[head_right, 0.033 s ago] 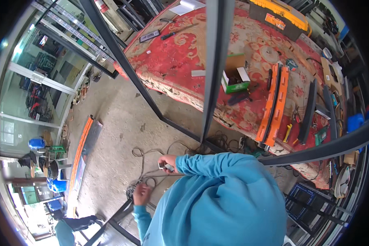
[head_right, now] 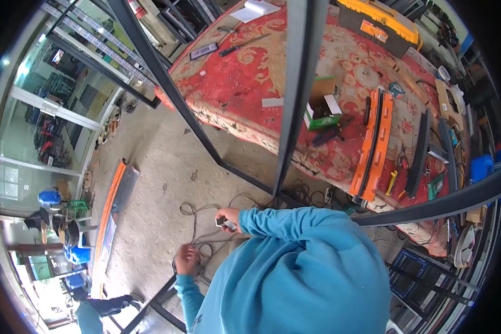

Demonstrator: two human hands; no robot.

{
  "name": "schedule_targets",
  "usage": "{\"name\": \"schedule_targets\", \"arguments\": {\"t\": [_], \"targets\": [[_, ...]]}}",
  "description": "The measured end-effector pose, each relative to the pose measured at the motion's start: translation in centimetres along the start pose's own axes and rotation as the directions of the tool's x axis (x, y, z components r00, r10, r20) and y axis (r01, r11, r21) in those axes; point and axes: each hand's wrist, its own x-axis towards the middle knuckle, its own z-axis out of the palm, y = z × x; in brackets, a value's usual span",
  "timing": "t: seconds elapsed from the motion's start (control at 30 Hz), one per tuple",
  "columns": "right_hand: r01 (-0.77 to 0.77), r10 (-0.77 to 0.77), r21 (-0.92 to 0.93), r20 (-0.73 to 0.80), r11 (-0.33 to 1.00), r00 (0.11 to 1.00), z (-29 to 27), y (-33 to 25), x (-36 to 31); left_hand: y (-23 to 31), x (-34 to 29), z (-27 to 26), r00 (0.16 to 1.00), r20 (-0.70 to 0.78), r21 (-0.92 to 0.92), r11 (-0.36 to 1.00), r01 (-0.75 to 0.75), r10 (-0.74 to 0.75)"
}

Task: The person measures, cuts, and drills metal frame components using a miter saw and a power drill.

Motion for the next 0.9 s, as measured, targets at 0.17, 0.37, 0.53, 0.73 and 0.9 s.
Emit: {"name": "schedule_targets", "arguments": {"t": [0.17, 0.37, 0.53, 0.73, 0.9], "targets": [[0.189, -0.192, 0.091, 0.028, 0.978, 0.981, -2.4, -7.5, 1.4, 3.2, 22.3, -7.6, 0.976, -0.03, -0.18, 0.96, -0.216, 0.214], [0.495, -0.281, 0.329, -0.523, 0.804, 0.805, -9.1, -4.5, -0.2, 8.7, 54.7, -8.9, 0.964, 0.099, -0.131, 0.963, -0.234, 0.248], [0.846, 0.068, 0.398, -0.913, 0.356, 0.402, -9.9, 12.0, 4.4, 15.9, 79.3, -2.7, 0.786, 0.185, 0.036, 0.795, -0.605, 0.59], [0.705, 0.159, 0.209, -0.978, 0.677, 0.137, 13.2, 32.1, 10.9, 30.3, 83.0, 11.1, 0.666, 0.537, 0.536, 0.399, -0.744, 0.518], [0.514, 0.423, 0.576, -0.817, 0.635, 0.392, 23.3, 20.2, 14.2, 33.4, 88.5, 14.1, 0.822, 0.254, 0.818, 0.339, -0.464, 0.51]]}}
